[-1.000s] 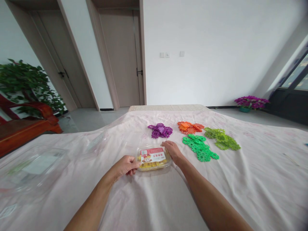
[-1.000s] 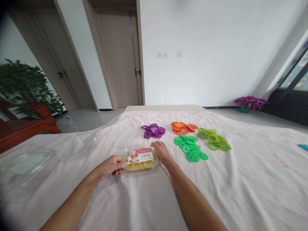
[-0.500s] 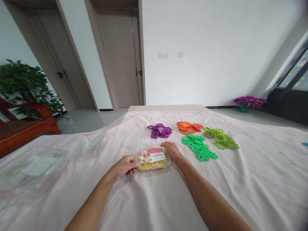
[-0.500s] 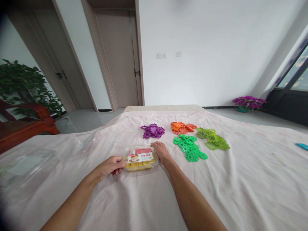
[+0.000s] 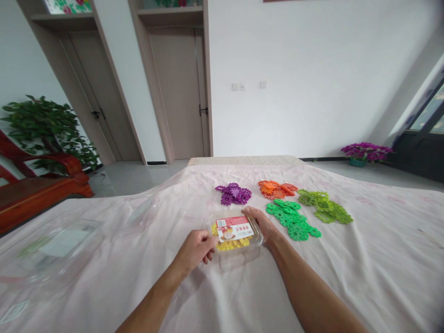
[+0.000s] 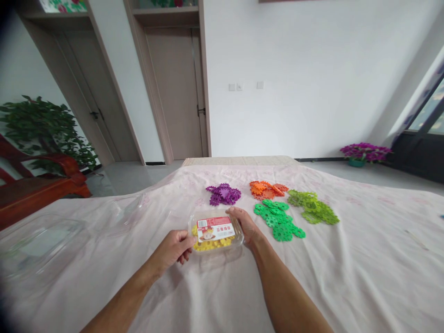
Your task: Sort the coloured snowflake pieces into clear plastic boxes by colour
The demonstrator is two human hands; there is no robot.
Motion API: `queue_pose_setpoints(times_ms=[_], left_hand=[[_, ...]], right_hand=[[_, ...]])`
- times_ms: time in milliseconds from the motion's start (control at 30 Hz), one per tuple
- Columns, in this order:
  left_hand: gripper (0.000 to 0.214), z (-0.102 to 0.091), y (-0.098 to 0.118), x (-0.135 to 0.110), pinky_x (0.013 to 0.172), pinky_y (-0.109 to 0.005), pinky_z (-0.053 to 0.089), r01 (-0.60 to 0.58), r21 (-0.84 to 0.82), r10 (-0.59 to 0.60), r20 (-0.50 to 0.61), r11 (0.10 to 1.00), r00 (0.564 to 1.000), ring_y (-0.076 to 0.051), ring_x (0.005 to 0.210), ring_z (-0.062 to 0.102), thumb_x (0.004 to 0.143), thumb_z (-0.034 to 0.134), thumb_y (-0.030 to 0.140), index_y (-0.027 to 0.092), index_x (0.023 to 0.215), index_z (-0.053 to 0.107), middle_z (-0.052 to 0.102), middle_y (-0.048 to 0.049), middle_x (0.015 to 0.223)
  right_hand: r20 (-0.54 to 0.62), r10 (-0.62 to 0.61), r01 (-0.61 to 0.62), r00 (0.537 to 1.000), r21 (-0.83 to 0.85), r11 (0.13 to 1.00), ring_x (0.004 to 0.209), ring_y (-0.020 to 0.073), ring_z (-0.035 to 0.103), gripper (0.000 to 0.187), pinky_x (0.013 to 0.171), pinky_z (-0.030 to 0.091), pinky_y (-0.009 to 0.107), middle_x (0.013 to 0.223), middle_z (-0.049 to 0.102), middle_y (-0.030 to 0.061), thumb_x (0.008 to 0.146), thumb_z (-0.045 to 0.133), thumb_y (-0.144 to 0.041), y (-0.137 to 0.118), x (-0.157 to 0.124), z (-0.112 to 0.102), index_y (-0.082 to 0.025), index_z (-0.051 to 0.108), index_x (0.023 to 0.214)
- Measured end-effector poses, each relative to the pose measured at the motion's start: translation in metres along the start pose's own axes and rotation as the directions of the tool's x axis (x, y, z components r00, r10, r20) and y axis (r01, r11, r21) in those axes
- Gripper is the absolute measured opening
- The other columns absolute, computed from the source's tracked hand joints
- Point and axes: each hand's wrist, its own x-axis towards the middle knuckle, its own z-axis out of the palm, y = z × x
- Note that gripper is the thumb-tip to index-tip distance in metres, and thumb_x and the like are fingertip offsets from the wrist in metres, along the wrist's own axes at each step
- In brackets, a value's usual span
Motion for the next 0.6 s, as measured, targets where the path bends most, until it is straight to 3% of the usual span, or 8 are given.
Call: queue_pose_setpoints(times_ms=[133, 267, 333, 433, 600], left_hand=[[0.038, -0.008, 0.006, -0.002, 0.042, -0.022, 0.036, -0.078, -0.12, 0.067, -0.096, 0.99, 0.993, -0.01, 0.042, 0.049, 0.068, 0.065, 0.053, 0.017, 0.061, 0.055, 0.056, 0.0005, 0.049], [0.036, -0.03, 0.015, 0.004, 0.046, -0.021, 0.039, -0.178, -0.2, 0.137, -0.204, 0.963, 0.969, -0.009, 0.044, 0.052, 0.071, 0.065, 0.05, 0.016, 0.062, 0.057, 0.061, -0.0011, 0.053], [0.036, -0.044, 0.024, 0.015, 0.047, -0.021, 0.04, -0.241, -0.238, 0.152, -0.337, 0.941, 0.929, -0.009, 0.044, 0.053, 0.07, 0.065, 0.049, 0.016, 0.062, 0.057, 0.063, -0.0011, 0.055], [0.034, -0.067, 0.04, 0.045, 0.048, -0.021, 0.042, -0.308, -0.253, 0.118, -0.566, 0.917, 0.816, -0.01, 0.047, 0.057, 0.065, 0.067, 0.048, 0.015, 0.066, 0.059, 0.064, -0.0006, 0.056], [0.028, -0.103, 0.056, 0.108, 0.048, -0.019, 0.041, -0.289, -0.226, 0.045, -0.711, 0.93, 0.702, -0.011, 0.051, 0.06, 0.07, 0.061, 0.042, 0.014, 0.071, 0.058, 0.063, 0.0003, 0.055]], right_hand=[[0.081, 0.005, -0.018, 0.997, 0.153, 0.988, 0.067, 0.0226, 0.066, 0.038, 0.063, 0.051, 0.035, 0.076, 0.071, 0.0078, 0.077, 0.061, -0.05, -0.001, 0.002, 0.0, -0.017, 0.063, 0.095], [0.021, -0.05, 0.045, 0.999, 0.189, 0.981, 0.051, 0.0128, 0.052, 0.027, 0.051, 0.042, 0.026, 0.066, 0.064, 0.0001, 0.078, 0.065, -0.044, -0.001, 0.007, -0.004, -0.021, 0.065, 0.092], [-0.015, -0.062, 0.063, 0.998, 0.199, 0.978, 0.049, 0.0102, 0.046, 0.022, 0.048, 0.039, 0.023, 0.064, 0.06, -0.0019, 0.077, 0.068, -0.036, 0.0, 0.009, -0.007, -0.021, 0.066, 0.094], [-0.024, -0.075, 0.079, 0.997, 0.246, 0.966, 0.051, 0.0091, 0.046, 0.024, 0.048, 0.039, 0.021, 0.065, 0.058, -0.0026, 0.076, 0.07, -0.027, 0.003, 0.012, -0.011, -0.021, 0.067, 0.099], [-0.015, -0.065, 0.066, 0.998, 0.297, 0.953, 0.052, 0.0075, 0.046, 0.022, 0.047, 0.04, 0.019, 0.064, 0.056, -0.0033, 0.074, 0.071, -0.021, 0.004, 0.013, -0.011, -0.019, 0.067, 0.096]])
